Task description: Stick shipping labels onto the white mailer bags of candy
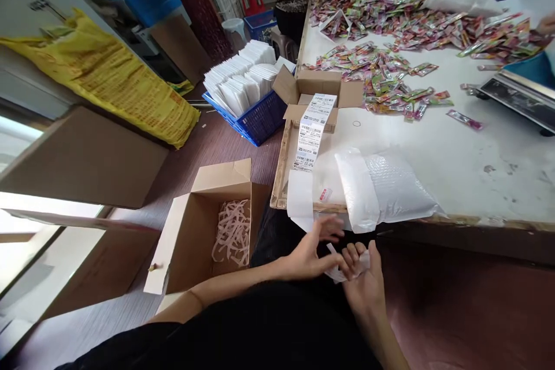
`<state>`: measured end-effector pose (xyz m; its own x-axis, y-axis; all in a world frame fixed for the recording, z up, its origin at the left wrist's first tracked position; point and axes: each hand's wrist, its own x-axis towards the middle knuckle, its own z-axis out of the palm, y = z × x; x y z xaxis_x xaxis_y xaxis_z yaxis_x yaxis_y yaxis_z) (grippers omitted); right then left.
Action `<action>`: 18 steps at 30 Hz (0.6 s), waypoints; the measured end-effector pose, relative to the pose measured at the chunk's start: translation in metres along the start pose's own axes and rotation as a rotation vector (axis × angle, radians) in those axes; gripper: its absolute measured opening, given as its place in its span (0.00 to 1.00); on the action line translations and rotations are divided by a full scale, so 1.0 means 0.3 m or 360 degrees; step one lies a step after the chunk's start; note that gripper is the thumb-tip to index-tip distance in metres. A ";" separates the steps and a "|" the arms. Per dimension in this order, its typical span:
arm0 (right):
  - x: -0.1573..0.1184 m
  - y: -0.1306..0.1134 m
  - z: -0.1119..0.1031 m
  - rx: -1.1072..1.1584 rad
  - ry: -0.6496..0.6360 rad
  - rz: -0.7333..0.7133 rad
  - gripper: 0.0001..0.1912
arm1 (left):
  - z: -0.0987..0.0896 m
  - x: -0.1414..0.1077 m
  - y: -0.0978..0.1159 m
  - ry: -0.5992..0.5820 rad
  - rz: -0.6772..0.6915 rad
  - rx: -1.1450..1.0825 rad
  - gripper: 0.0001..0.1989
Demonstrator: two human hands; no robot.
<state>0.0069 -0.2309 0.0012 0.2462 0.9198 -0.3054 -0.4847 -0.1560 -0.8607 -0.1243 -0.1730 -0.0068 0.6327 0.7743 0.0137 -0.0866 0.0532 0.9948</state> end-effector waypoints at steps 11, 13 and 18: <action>0.348 0.067 0.297 -0.1143 -0.0051 -0.0372 0.23 | -0.539 -0.254 -0.056 0.0856 -0.0864 0.1196 0.12; 0.411 0.087 0.296 -0.1314 -0.0151 -0.0300 0.20 | -0.692 -0.365 -0.098 0.1134 -0.1396 0.1555 0.14; 0.383 0.065 0.275 -0.1251 -0.0414 -0.0120 0.24 | -0.836 -0.556 -0.214 0.1326 -0.1803 0.1663 0.19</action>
<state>-0.0437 -0.0986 -0.0170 0.0059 0.9767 -0.2147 0.2765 -0.2079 -0.9382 -0.4172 -0.1473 -0.0981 -0.5325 0.7516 -0.3892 0.7789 0.6151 0.1222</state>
